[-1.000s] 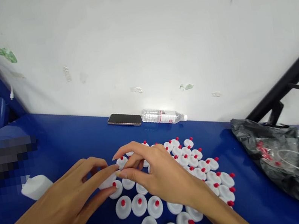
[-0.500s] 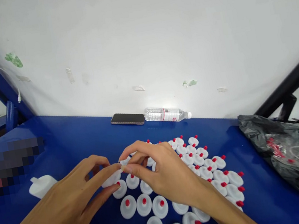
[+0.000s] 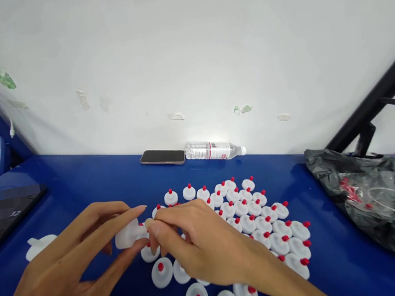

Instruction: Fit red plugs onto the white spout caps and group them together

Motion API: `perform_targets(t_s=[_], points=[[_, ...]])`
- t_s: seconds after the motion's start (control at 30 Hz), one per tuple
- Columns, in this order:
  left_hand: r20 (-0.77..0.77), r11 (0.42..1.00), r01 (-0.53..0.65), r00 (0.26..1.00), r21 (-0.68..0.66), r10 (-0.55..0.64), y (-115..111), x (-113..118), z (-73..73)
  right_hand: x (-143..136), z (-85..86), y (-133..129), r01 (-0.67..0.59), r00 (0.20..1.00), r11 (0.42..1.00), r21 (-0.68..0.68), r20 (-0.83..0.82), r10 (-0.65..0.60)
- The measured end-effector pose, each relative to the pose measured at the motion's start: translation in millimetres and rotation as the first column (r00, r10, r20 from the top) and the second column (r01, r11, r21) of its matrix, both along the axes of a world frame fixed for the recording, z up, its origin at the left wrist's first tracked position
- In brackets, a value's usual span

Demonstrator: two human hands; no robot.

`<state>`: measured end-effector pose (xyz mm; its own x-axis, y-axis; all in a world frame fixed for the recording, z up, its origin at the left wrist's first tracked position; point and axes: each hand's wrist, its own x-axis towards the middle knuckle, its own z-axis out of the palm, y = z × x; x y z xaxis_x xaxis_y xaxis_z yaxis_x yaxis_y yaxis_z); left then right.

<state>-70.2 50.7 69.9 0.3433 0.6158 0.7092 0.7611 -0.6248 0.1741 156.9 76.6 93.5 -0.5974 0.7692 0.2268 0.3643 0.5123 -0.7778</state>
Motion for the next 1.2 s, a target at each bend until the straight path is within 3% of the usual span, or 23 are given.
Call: perform_targets(t_s=[0.1, 0.37, 0.73, 0.83, 1.0, 1.2], points=[[0.036, 0.999, 0.053, 0.998, 0.005, -0.053, -1.4, 0.3, -0.3, 0.4, 0.9, -2.9, -0.005, 1.0, 0.998, 0.067, -0.03, 0.007], [0.026, 0.995, 0.007, 1.0, 0.096, -0.009, -3.1, -1.9, -22.5, 4.6, -4.3, 1.3, -0.05, 0.996, 0.987, 0.152, -0.071, 0.062], [0.102, 0.999, -0.006, 0.995, 0.044, 0.001, -14.1, 2.8, -28.0, 5.0, -5.4, -4.7, -0.039, 0.998, 0.944, 0.327, -0.023, 0.05], [0.12, 1.0, -0.013, 0.993, 0.015, 0.012, -13.2, 3.4, -25.6, 3.4, -7.8, -7.5, -0.019, 0.999, 0.919, 0.394, -0.024, 0.031], [0.171, 0.996, 0.084, 0.982, -0.039, -0.076, -11.6, 2.4, -14.1, 1.6, -10.0, -11.6, 0.009, 0.999, 0.865, 0.501, 0.025, -0.025], [0.213, 0.993, 0.064, 0.976, -0.099, -0.042, -15.6, -1.5, -20.5, -1.3, -7.3, -13.3, 0.026, 0.995, 0.784, 0.621, 0.063, -0.083]])
